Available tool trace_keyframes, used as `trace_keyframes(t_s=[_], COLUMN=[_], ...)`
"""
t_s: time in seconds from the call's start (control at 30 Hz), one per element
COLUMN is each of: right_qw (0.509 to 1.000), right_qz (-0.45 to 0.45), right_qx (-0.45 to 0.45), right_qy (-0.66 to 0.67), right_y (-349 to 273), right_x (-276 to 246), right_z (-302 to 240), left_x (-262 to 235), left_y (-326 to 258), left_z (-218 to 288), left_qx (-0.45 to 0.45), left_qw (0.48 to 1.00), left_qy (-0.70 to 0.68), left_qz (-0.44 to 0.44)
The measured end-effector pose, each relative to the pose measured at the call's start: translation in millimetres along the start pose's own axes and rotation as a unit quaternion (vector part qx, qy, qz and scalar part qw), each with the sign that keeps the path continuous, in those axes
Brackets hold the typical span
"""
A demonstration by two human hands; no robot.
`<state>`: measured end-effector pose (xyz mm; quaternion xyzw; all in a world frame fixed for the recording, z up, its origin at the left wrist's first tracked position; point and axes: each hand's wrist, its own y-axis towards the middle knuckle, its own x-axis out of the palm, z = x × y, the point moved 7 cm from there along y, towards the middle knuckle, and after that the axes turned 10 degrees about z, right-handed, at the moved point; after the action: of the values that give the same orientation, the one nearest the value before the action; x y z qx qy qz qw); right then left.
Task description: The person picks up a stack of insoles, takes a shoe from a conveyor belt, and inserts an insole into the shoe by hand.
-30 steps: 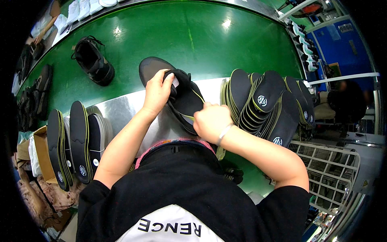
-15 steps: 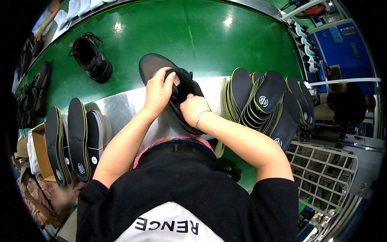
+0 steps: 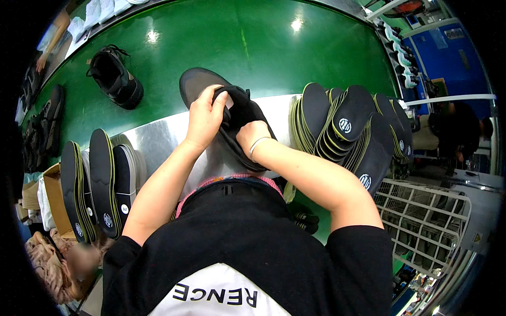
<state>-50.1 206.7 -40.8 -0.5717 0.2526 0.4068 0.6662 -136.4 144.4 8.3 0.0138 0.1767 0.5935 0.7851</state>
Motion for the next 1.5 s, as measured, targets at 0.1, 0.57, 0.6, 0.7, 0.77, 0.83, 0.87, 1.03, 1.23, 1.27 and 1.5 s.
trace_keyframes(t_s=[0.1, 0.57, 0.6, 0.7, 0.77, 0.83, 0.87, 1.03, 1.23, 1.27, 1.5], right_qw=[0.997, 0.953, 0.954, 0.968, 0.966, 0.962, 0.959, 0.941, 0.962, 0.964, 0.987], right_qz=[0.007, -0.271, -0.271, -0.214, -0.215, -0.248, -0.263, -0.317, -0.236, -0.213, -0.093], right_qx=[-0.074, -0.089, -0.087, -0.060, -0.061, -0.069, -0.072, -0.077, -0.073, -0.072, 0.012], right_qy=[-0.028, 0.097, 0.095, 0.115, 0.125, 0.092, 0.076, 0.088, 0.121, 0.144, 0.129], right_y=[-10, -47, -48, -51, -52, -51, -51, -41, -44, -45, -38], right_x=[5, 25, 26, 15, 11, 14, 15, 23, 21, 17, 7], right_z=[-6, 0, 0, 2, 0, -1, -1, 1, 2, 2, 1], left_x=[0, 10, 10, 10, 12, 13, 13, 14, 14, 13, 6], left_y=[1, 11, 10, 11, 11, 10, 10, 12, 12, 11, 4], left_z=[1, -28, -31, -35, -34, -34, -33, -35, -37, -39, -8], left_qx=[-0.005, -0.076, -0.089, -0.123, -0.142, -0.154, -0.156, -0.161, -0.132, -0.124, -0.050], left_qw=[1.000, 0.991, 0.987, 0.975, 0.968, 0.964, 0.964, 0.959, 0.969, 0.972, 0.994], left_qy=[0.004, -0.088, -0.104, -0.155, -0.170, -0.176, -0.175, -0.187, -0.165, -0.161, -0.054], left_qz=[-0.004, -0.068, -0.080, -0.105, -0.119, -0.125, -0.124, -0.141, -0.129, -0.119, -0.076])
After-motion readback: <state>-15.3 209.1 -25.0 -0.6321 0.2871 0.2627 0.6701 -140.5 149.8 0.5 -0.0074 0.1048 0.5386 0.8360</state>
